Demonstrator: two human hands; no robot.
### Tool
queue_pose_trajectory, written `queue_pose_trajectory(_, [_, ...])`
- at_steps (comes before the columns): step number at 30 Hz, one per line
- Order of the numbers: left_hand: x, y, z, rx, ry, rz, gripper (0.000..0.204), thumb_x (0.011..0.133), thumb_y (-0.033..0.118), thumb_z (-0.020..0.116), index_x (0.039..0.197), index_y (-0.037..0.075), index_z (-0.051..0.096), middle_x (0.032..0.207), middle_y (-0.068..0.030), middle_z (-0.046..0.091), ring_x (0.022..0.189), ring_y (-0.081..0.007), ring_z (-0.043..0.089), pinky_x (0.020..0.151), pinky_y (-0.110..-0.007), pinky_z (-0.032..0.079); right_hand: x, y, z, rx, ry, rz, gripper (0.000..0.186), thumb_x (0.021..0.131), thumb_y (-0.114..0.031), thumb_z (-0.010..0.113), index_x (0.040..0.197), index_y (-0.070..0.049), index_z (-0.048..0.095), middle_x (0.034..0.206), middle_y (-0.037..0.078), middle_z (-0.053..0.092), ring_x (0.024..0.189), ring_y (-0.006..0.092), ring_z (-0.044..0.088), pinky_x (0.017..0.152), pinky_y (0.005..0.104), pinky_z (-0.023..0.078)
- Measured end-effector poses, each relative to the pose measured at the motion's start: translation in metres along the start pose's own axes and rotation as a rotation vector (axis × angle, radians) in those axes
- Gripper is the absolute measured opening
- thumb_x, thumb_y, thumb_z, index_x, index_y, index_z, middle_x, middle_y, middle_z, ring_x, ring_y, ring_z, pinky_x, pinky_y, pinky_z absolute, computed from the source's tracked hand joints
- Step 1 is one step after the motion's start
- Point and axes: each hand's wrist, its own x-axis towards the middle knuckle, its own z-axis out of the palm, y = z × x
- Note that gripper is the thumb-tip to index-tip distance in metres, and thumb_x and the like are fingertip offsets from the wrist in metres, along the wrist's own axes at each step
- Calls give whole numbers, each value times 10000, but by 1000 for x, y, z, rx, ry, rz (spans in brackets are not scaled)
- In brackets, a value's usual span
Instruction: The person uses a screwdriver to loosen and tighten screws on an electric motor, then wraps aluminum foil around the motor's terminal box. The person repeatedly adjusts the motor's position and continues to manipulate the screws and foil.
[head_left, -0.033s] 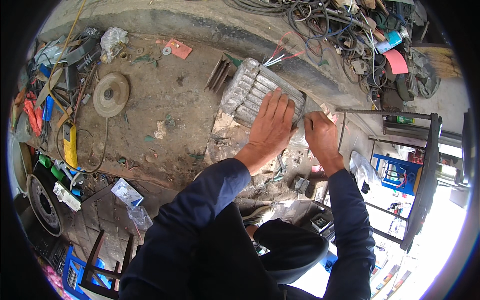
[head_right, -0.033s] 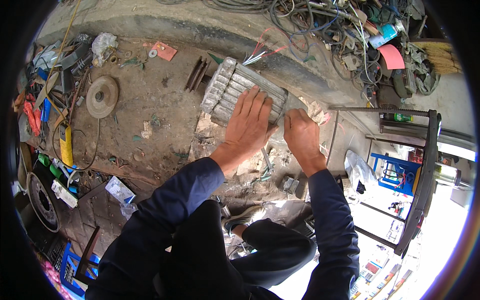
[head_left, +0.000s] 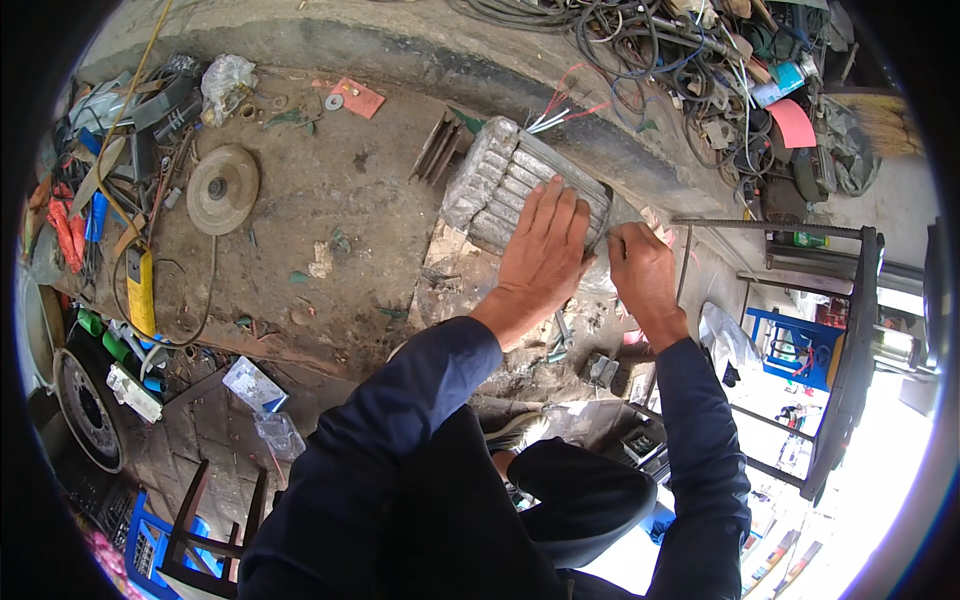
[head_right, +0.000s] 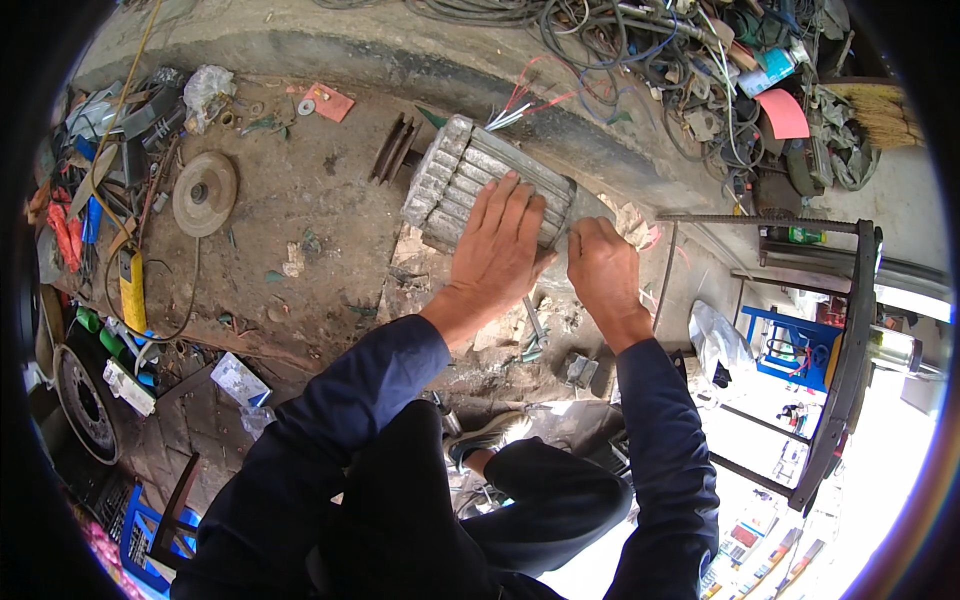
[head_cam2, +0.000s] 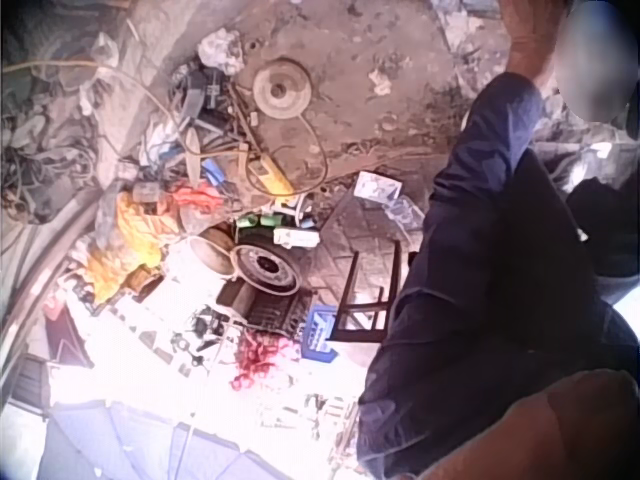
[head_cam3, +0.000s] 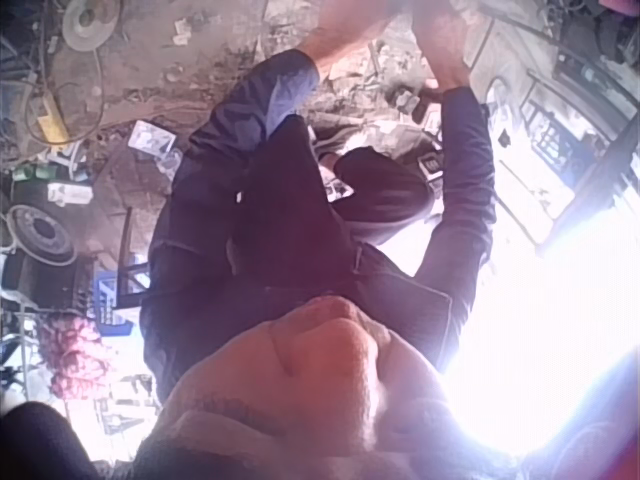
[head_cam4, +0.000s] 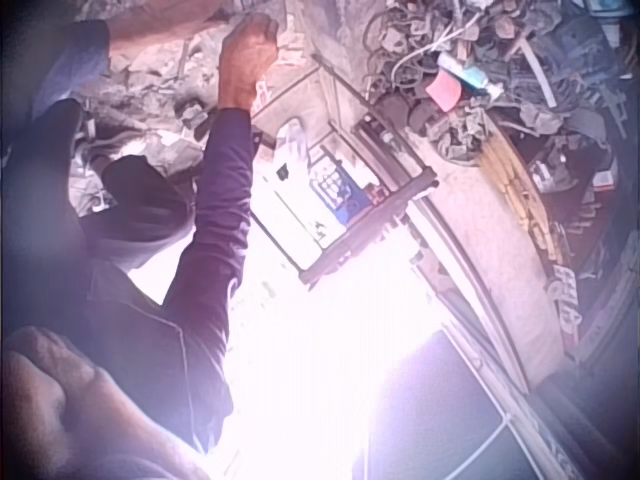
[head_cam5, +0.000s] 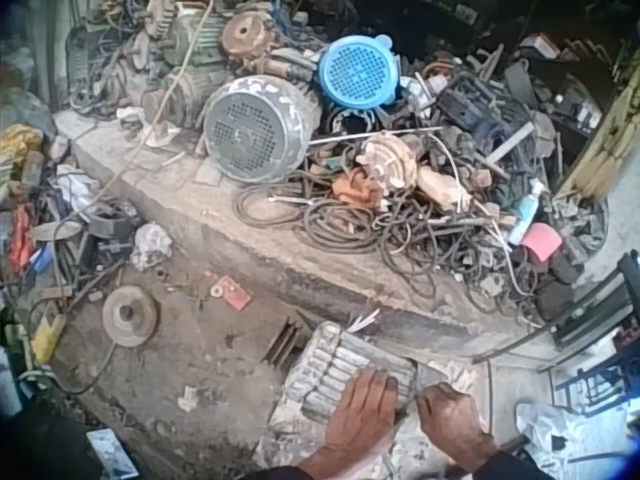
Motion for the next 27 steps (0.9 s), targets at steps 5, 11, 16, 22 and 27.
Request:
queue_pose_trajectory(5, [1, 1, 0, 11, -2, -12, 774, 838, 358, 849, 1424, -6, 499, 1457, -186, 484, 1508, -389, 359, 1291, -524, 253, 1, -2, -1, -12, -5, -12, 56, 914, -19, 720, 926, -11, 666, 893, 176, 708, 796, 403, 708, 702, 471, 572])
queue_pose_trajectory(11, [1, 2, -1, 5, -14, -21, 753, 861, 358, 831, 1429, -4, 495, 1457, -188, 477, 1509, -388, 353, 1291, -525, 248, 1, -4, 0, -33, -18, -14, 60, 913, -15, 714, 928, -15, 656, 887, 175, 699, 799, 403, 708, 700, 476, 572])
queue_pose_trajectory(16, [2, 4, -1, 14, -22, -32, 752, 865, 352, 828, 1436, -5, 493, 1456, -188, 478, 1503, -387, 360, 1287, -527, 253, 3, -1, 1, -51, -12, -83, 95, 953, -59, 681, 915, -29, 599, 869, 182, 668, 748, 426, 694, 637, 503, 569])
queue_pose_trajectory(22, [2, 3, -1, 17, -23, -26, 754, 864, 356, 829, 1437, -4, 497, 1458, -190, 479, 1502, -387, 364, 1286, -525, 255, 6, -2, 1, -78, -69, 4, 68, 941, -36, 687, 914, -13, 629, 861, 196, 694, 783, 427, 697, 692, 507, 563])
queue_pose_trajectory(27, [2, 3, 0, 32, -22, -31, 756, 859, 364, 830, 1434, -4, 506, 1454, -188, 483, 1500, -381, 367, 1292, -523, 252, 6, -4, 2, -65, -51, 33, 91, 943, -39, 684, 893, -6, 616, 849, 213, 702, 777, 439, 698, 685, 518, 559])
